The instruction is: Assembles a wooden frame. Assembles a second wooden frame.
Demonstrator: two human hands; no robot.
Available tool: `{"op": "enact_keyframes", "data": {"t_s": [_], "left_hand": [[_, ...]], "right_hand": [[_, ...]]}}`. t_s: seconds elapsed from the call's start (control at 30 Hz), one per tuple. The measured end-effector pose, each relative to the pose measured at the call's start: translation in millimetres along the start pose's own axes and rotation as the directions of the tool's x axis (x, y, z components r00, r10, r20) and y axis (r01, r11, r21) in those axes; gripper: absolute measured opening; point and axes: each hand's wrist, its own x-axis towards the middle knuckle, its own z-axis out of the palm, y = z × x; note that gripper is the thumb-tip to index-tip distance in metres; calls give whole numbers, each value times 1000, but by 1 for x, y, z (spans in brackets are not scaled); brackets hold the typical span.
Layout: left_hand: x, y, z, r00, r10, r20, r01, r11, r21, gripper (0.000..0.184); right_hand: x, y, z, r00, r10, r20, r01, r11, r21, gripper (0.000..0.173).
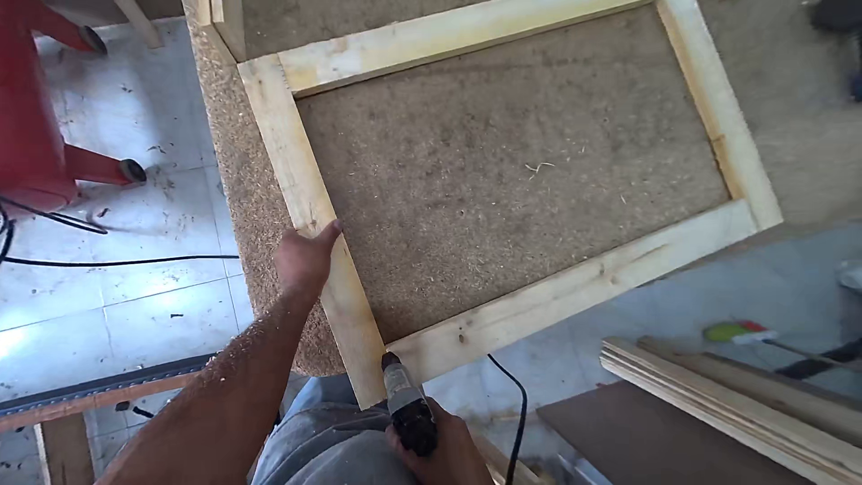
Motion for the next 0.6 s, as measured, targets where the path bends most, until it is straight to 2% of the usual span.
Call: {"op": "enact_keyframes", "data": {"t_s": [0.3, 0.6], "left_hand": [[-1, -2, 1, 999, 33, -17, -32, 999, 9, 85], [-2, -2, 1, 998, 51, -23, -51, 999, 10, 85]], "right_hand": [[-12, -2, 12, 995, 103, -20, -103, 995, -3, 59], [-15, 2, 17, 996, 78, -52, -75, 996, 53, 61]]}}
